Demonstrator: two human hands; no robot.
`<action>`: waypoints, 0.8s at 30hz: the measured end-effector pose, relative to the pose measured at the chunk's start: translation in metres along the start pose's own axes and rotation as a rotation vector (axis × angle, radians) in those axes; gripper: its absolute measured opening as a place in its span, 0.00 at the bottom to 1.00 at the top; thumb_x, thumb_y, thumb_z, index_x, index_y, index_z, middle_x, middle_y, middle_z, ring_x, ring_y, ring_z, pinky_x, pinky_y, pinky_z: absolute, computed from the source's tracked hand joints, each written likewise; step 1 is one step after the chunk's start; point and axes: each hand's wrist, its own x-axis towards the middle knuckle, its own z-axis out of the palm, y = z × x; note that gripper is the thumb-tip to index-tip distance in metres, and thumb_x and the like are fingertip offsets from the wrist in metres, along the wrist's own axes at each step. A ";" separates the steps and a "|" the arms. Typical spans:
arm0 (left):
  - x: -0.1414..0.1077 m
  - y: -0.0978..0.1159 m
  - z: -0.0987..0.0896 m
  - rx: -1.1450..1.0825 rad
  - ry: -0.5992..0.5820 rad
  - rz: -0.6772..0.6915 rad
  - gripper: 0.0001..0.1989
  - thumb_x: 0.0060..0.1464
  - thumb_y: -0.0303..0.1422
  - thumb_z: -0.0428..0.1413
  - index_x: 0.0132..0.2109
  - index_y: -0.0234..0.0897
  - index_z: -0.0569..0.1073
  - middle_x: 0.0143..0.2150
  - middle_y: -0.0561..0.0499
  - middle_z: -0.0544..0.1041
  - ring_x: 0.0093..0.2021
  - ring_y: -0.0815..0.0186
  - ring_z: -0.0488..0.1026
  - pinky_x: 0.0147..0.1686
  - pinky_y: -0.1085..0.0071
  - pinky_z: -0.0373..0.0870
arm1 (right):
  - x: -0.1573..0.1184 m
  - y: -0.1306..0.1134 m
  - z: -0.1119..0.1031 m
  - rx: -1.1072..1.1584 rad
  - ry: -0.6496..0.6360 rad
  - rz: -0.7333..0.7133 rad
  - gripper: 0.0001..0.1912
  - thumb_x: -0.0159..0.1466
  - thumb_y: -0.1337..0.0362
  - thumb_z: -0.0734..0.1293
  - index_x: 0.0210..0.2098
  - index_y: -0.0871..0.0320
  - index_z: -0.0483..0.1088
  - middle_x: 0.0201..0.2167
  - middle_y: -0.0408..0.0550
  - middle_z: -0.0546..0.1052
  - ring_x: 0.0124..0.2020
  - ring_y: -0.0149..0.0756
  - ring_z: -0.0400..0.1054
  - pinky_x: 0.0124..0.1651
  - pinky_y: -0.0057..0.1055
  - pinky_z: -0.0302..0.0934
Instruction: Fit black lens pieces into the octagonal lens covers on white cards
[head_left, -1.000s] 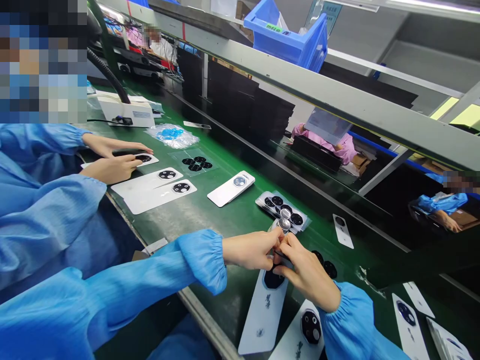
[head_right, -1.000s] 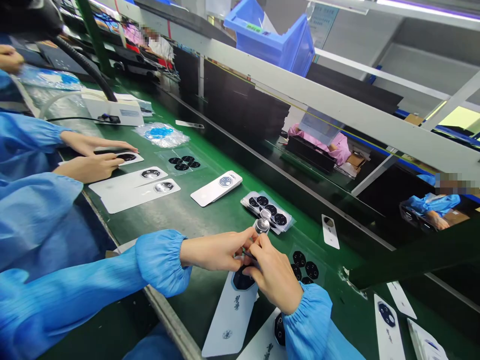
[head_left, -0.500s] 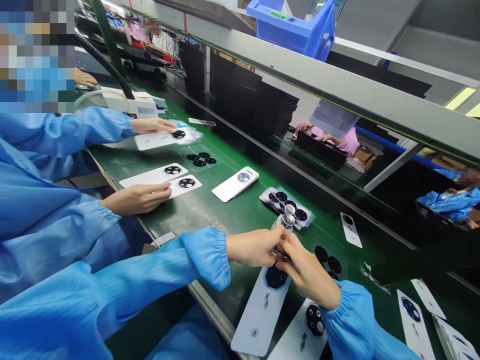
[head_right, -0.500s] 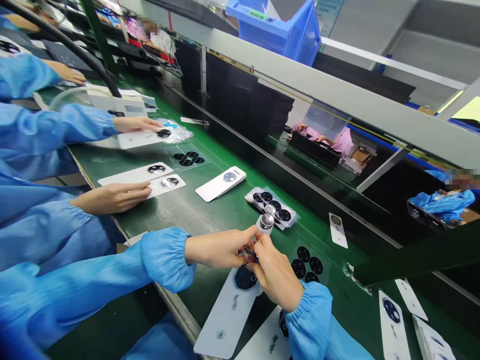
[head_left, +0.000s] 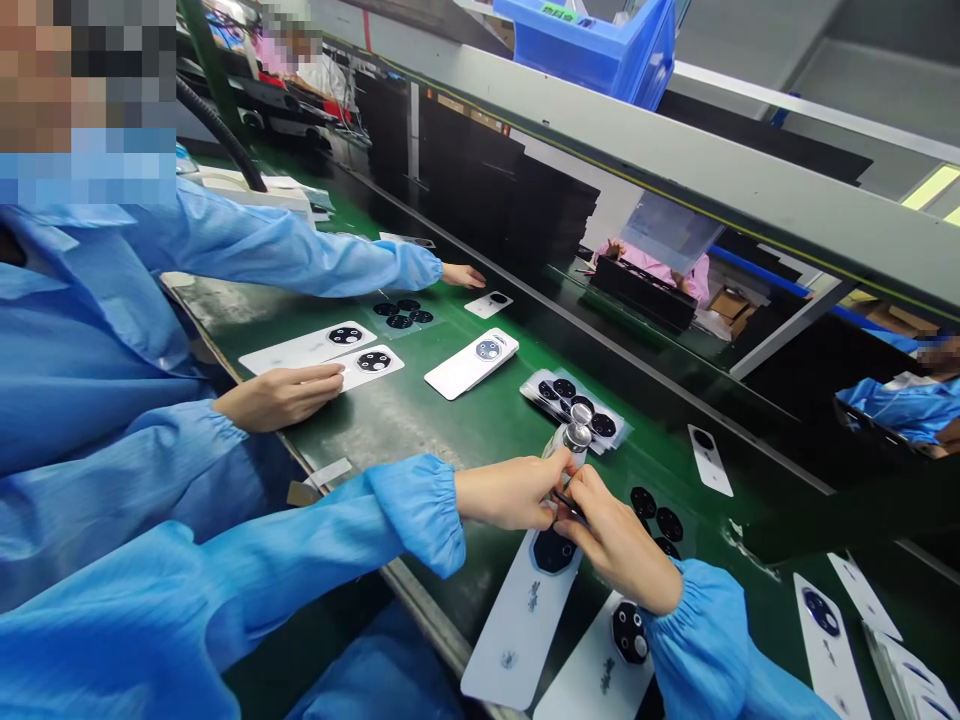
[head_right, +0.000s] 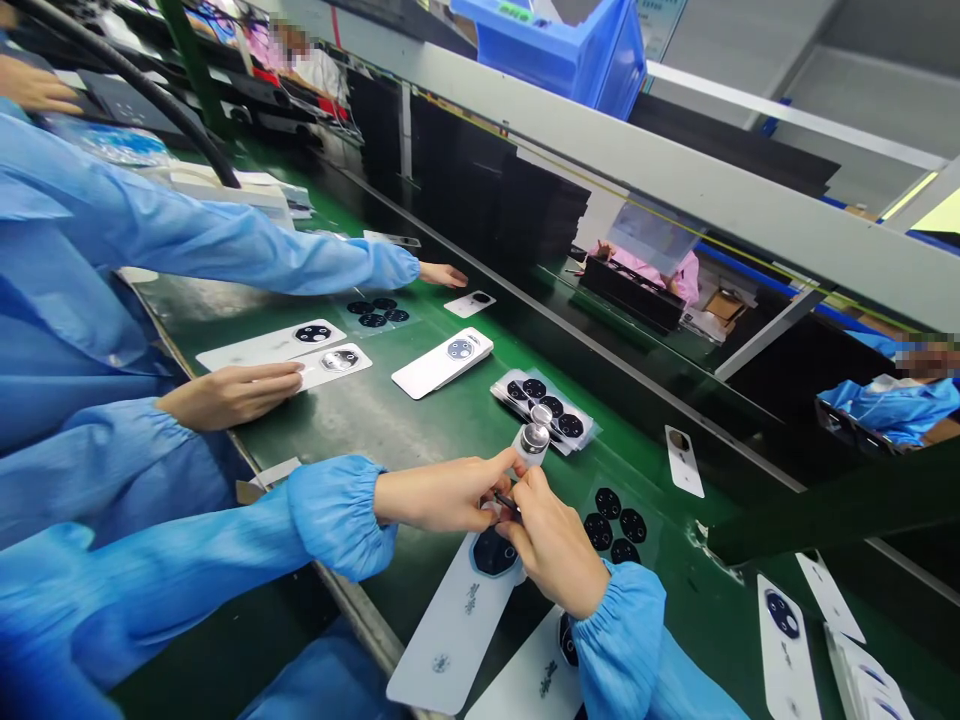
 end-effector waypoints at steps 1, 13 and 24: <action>0.000 -0.001 0.000 -0.024 -0.010 0.003 0.21 0.48 0.22 0.53 0.49 0.36 0.58 0.34 0.52 0.75 0.30 0.64 0.71 0.28 0.72 0.63 | 0.000 0.001 0.000 -0.008 0.000 0.003 0.06 0.62 0.72 0.57 0.35 0.54 0.56 0.39 0.48 0.61 0.36 0.38 0.61 0.38 0.37 0.62; -0.001 -0.008 0.003 -0.116 -0.021 0.046 0.24 0.47 0.20 0.49 0.52 0.36 0.57 0.35 0.52 0.74 0.34 0.63 0.72 0.31 0.71 0.64 | 0.002 0.002 0.002 -0.004 -0.016 -0.006 0.07 0.63 0.73 0.58 0.37 0.55 0.57 0.40 0.48 0.62 0.39 0.38 0.63 0.39 0.37 0.62; -0.003 -0.009 0.007 -0.107 0.017 0.056 0.25 0.50 0.21 0.49 0.55 0.38 0.54 0.36 0.52 0.75 0.34 0.64 0.72 0.32 0.71 0.65 | 0.000 -0.007 0.000 -0.079 -0.021 0.077 0.14 0.57 0.75 0.65 0.40 0.55 0.60 0.43 0.48 0.64 0.41 0.40 0.65 0.39 0.37 0.65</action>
